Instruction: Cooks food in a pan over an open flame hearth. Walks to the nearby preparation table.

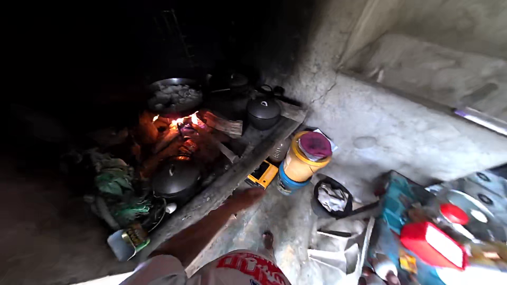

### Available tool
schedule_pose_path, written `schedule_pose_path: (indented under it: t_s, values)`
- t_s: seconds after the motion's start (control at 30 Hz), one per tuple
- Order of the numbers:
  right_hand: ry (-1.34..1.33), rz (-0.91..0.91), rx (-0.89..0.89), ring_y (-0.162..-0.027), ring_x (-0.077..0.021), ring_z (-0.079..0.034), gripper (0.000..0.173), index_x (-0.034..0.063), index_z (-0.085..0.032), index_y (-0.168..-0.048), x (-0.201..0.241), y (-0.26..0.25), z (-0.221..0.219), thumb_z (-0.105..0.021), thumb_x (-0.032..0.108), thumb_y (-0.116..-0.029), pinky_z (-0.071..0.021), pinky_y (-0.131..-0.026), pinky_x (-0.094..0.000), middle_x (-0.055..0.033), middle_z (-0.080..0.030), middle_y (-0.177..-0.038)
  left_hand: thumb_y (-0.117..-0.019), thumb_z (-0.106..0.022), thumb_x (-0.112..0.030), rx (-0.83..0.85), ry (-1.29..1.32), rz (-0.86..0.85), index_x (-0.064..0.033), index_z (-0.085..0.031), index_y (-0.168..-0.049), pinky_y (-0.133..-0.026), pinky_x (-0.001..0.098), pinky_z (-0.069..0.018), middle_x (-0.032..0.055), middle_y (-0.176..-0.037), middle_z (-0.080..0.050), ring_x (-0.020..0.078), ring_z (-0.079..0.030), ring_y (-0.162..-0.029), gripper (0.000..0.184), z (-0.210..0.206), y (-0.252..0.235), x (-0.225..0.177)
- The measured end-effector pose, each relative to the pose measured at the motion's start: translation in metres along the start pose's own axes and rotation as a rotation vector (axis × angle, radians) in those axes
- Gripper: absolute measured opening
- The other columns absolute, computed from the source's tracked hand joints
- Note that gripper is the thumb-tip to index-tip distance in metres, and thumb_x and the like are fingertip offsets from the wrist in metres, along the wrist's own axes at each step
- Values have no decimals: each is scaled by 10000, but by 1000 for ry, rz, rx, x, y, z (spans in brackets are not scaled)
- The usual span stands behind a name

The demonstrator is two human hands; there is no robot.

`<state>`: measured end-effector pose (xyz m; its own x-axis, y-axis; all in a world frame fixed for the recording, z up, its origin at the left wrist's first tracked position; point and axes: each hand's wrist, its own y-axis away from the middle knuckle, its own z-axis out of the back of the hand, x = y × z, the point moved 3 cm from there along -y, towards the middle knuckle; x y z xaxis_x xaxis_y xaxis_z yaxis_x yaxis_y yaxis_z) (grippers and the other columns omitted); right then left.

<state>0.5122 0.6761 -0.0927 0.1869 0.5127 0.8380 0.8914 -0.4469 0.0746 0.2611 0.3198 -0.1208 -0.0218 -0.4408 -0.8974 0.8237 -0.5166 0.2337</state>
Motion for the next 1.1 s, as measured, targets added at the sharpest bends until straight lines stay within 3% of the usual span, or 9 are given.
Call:
schedule_pose_path:
  t_s: [0.17, 0.23, 0.3, 0.37, 0.5, 0.73, 0.87, 1.0, 1.1]
  values:
    - [193, -124, 140, -669, -106, -689, 449, 132, -540, -1303, -3, -135, -37, -659, 410, -971, -556, -501, -231, -49, -741, -1040, -1009, -616, -226, -805, -890, -12, -23, -695, -1265, -1066, 642, -464, 248, -1363, -629, 459, -589, -1274, 336, 204, -25, -45]
    - [258, -167, 189, -674, -104, -682, 423, 105, -496, -1323, 1, -181, -62, -585, 352, -991, -553, -509, -235, -49, -730, -1020, -957, -685, -227, -944, -944, 313, 55, -675, -1215, -1098, 721, -362, 330, -1396, -549, 545, -472, -1338, 382, 279, -24, -44]
    - [328, -207, 248, -686, -110, -690, 361, 74, -486, -1342, 2, -224, -88, -470, 249, -1026, -558, -516, -234, -63, -729, -1029, -928, -706, -190, -969, -971, 690, 104, -583, -1321, -1123, 756, -282, 362, -1469, -463, 567, -386, -1391, 507, 340, -25, -24]
    - [373, -237, 304, -692, -124, -697, 356, 50, -511, -1344, -5, -258, -115, -454, 193, -1024, -561, -510, -236, -83, -731, -1029, -963, -662, -170, -884, -977, 1025, 119, -576, -1308, -1027, 771, -376, 353, -1433, -504, 550, -470, -1334, 458, 376, -28, 4]
    - [398, -323, 510, -694, -140, -688, 428, 30, -535, -1368, -42, -310, -167, -527, 217, -984, -540, -495, -248, -126, -729, -1073, -921, -708, -234, -800, -862, 1183, 33, -689, -1113, -793, 698, -534, 280, -1210, -661, 480, -644, -1118, 330, 402, -35, 56]
    - [322, -509, 703, -648, -120, -664, 431, 25, -570, -1322, -126, -330, -262, -566, 275, -971, -512, -476, -228, -127, -730, -1008, -983, -606, -257, -770, -790, 1127, 13, -701, -1118, -824, 699, -527, 261, -1220, -668, 469, -649, -1123, 316, 429, -53, 68]
    - [354, -577, 781, -663, -139, -668, 447, 21, -567, -1302, -151, -337, -306, -588, 300, -953, -512, -484, -246, -141, -727, -1005, -940, -682, -321, -817, -652, 1049, 4, -705, -1114, -883, 723, -499, 264, -1213, -672, 463, -643, -1138, 369, 444, -20, 19]
    - [372, -554, 879, -690, -140, -672, 486, 7, -566, -1324, -164, -351, -361, -630, 314, -953, -540, -523, -259, -123, -724, -1012, -943, -671, -197, -1108, -515, 994, 23, -612, -1289, -898, 742, -490, 333, -1247, -635, 535, -618, -1157, 414, 450, 19, -31]
    - [341, -516, 921, -743, -155, -682, 439, -3, -561, -1328, -172, -360, -421, -572, 294, -1005, -565, -570, -277, -127, -715, -1040, -963, -619, -145, -1234, -502, 884, -163, -417, -1556, -852, 763, -498, 361, -1211, -641, 577, -637, -1097, 626, 448, 22, -26]
